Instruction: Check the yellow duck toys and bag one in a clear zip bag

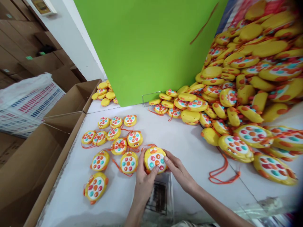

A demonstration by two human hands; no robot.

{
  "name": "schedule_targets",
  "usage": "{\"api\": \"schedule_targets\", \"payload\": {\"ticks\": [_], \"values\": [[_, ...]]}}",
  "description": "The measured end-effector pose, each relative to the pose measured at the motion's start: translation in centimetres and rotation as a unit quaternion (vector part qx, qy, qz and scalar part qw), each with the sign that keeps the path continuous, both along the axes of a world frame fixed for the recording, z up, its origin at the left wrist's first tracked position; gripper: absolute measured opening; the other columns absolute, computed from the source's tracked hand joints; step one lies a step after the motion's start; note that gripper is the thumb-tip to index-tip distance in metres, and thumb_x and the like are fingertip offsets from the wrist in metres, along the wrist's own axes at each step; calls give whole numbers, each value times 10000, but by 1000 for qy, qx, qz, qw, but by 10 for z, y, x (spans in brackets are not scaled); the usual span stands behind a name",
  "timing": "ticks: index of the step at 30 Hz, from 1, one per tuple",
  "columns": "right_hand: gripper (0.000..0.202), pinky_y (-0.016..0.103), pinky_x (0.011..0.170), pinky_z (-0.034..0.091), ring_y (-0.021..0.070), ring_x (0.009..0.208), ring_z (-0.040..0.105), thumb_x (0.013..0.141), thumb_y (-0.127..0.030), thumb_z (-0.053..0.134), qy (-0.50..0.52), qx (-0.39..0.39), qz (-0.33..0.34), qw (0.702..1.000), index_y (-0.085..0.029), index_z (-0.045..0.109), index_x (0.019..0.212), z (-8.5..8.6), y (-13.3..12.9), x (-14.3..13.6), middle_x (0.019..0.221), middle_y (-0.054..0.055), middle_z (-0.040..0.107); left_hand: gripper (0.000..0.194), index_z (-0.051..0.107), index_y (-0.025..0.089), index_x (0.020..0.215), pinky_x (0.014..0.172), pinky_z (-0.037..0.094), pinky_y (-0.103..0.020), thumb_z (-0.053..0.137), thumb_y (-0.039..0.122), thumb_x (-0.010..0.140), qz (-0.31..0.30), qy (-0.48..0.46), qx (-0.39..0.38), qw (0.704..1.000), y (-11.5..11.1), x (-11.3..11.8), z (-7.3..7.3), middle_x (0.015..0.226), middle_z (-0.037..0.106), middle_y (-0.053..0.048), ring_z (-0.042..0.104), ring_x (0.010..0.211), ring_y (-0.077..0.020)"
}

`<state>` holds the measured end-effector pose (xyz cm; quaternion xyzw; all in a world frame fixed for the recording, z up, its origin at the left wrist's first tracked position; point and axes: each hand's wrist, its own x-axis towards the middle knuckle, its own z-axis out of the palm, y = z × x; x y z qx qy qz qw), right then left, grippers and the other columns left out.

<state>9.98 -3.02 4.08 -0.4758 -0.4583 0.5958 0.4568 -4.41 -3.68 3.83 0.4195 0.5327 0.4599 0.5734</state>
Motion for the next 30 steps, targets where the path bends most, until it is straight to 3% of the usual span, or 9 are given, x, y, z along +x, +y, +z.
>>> {"api": "schedule_targets", "payload": {"ticks": [10, 21, 30], "values": [[500, 350, 891, 486, 231, 1037, 580, 879, -501, 462, -48, 55, 19, 997, -182, 502, 1262, -1, 0, 3, 1195, 89, 609, 790, 297, 256, 1394, 974, 448, -363, 695, 234, 712, -11, -80, -13, 997, 2, -3, -6, 1308, 527, -81, 529, 1163, -248], [502, 338, 877, 490, 225, 1025, 586, 876, -483, 481, -13, 37, 26, 999, -170, 475, 1267, 0, -1, 2, 1200, 100, 604, 804, 327, 221, 1367, 958, 453, -349, 714, 257, 664, -3, -86, -25, 996, 2, 0, -2, 1310, 521, -93, 543, 1140, -247], [476, 326, 813, 506, 229, 986, 589, 863, -506, 491, -5, -1, -7, 1000, -164, 548, 1189, -4, 1, 3, 1117, 86, 641, 795, 332, 219, 1367, 965, 452, -363, 715, 259, 671, -5, -87, -18, 996, 0, 2, -2, 1324, 508, -100, 522, 1169, -260]]}}
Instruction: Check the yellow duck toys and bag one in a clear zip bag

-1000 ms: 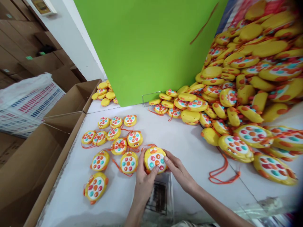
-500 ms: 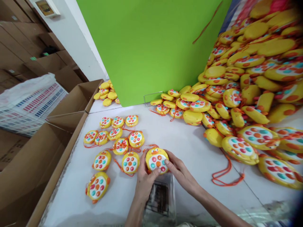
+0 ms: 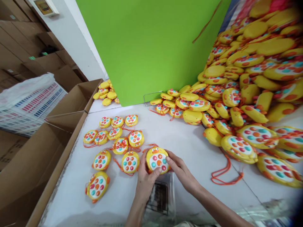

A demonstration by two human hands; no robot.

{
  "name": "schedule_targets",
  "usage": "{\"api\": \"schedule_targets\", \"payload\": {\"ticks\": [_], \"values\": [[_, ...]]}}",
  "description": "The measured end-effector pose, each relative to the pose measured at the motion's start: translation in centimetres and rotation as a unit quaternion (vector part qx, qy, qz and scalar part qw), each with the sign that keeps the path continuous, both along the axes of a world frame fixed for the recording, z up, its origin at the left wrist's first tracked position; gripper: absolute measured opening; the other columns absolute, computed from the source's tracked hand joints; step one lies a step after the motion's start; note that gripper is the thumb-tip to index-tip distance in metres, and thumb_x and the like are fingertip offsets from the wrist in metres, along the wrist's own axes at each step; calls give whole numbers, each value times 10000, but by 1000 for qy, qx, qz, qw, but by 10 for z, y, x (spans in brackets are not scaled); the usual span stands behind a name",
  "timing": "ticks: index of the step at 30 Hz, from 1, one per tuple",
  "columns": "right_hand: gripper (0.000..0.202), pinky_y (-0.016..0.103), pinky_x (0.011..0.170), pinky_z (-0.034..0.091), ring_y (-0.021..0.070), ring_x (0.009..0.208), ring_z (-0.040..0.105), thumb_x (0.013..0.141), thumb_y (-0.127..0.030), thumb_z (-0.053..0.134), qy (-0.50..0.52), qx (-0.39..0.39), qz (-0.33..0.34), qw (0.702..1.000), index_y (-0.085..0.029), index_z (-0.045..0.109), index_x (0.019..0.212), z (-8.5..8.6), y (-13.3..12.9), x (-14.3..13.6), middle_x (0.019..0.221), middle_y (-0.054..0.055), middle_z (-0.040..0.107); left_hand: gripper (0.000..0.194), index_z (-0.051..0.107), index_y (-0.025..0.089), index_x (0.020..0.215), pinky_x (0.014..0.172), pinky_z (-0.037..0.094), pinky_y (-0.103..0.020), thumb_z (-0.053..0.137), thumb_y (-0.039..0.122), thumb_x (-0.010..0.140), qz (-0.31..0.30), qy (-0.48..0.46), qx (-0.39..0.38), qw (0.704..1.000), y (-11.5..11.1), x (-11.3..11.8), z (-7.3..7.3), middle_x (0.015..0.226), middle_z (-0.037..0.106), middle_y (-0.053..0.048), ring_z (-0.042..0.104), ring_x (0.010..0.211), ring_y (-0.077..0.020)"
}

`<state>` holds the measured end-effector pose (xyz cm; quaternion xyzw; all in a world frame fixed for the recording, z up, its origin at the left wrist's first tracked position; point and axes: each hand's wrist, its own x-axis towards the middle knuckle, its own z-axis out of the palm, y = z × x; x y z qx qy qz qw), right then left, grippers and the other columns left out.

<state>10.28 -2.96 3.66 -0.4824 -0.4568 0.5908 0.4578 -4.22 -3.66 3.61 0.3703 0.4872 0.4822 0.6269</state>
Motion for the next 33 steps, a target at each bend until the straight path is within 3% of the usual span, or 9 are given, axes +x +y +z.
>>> {"api": "schedule_targets", "payload": {"ticks": [3, 8, 13, 19, 22, 25, 27, 29, 33], "values": [[435, 324, 797, 505, 219, 934, 600, 841, -471, 546, 10, 31, 10, 999, -166, 557, 1150, -6, 1, 1, 1081, 83, 650, 743, 347, 232, 1364, 973, 447, -351, 697, 281, 711, -4, 6, 11, 1000, 1, -1, -4, 1330, 507, -91, 514, 1179, -250], [424, 322, 814, 504, 206, 937, 605, 851, -455, 540, 22, 43, 37, 998, -179, 528, 1173, -10, -1, -2, 1081, 76, 645, 598, 419, 221, 1327, 876, 503, -335, 621, 387, 788, 55, 24, -16, 998, 4, 0, -9, 1252, 571, -100, 583, 1076, -243], [407, 313, 793, 507, 217, 942, 605, 849, -450, 545, 11, 50, 23, 998, -165, 543, 1138, -6, 1, -2, 1060, 81, 652, 567, 484, 203, 1277, 897, 492, -335, 620, 429, 775, 72, 33, -25, 997, 3, 3, -3, 1265, 564, -107, 559, 1116, -256], [420, 319, 785, 514, 215, 915, 614, 880, -460, 485, -53, 62, 44, 996, -154, 544, 1162, -8, 4, 5, 1075, 92, 653, 706, 444, 211, 1309, 941, 471, -323, 735, 302, 673, 14, 64, -12, 998, -2, -1, 2, 1310, 522, -105, 528, 1163, -263], [437, 325, 771, 525, 220, 941, 620, 893, -461, 454, -119, 80, 61, 988, -160, 523, 1202, -12, 15, 14, 1095, 104, 647, 705, 456, 210, 1284, 855, 520, -317, 757, 295, 652, 54, 28, -42, 997, 8, -11, -3, 1192, 601, -100, 600, 1053, -253], [440, 330, 724, 539, 220, 936, 627, 899, -444, 438, -293, 151, 37, 944, -160, 502, 1229, -17, 48, 30, 1098, 122, 641, 621, 496, 223, 1213, 654, 557, -283, 755, 255, 649, 153, -44, -60, 985, 34, -31, -5, 1040, 660, -72, 663, 857, -217], [405, 354, 794, 528, 222, 988, 615, 895, -385, 452, -429, 223, 26, 875, -167, 498, 1233, -20, 84, 41, 1141, 129, 623, 430, 552, 215, 1102, 597, 549, -256, 698, 190, 699, 233, -95, -59, 966, 54, -46, -2, 990, 670, -54, 668, 779, -179], [386, 382, 889, 490, 237, 1075, 577, 874, -302, 476, -520, 273, 24, 809, -165, 498, 1234, -20, 127, 48, 1192, 136, 596, 217, 587, 182, 970, 638, 552, -261, 609, 138, 759, 291, -150, -65, 943, 70, -59, 3, 941, 680, -60, 673, 778, -165], [427, 438, 996, 385, 305, 1213, 460, 806, -130, 469, -592, 304, 7, 747, -80, 495, 1229, -11, 211, 46, 1274, 211, 521, 147, 601, 158, 934, 739, 542, -294, 495, 147, 832, 289, -240, -99, 921, 78, -74, 3, 953, 698, -114, 682, 868, -194]]}}
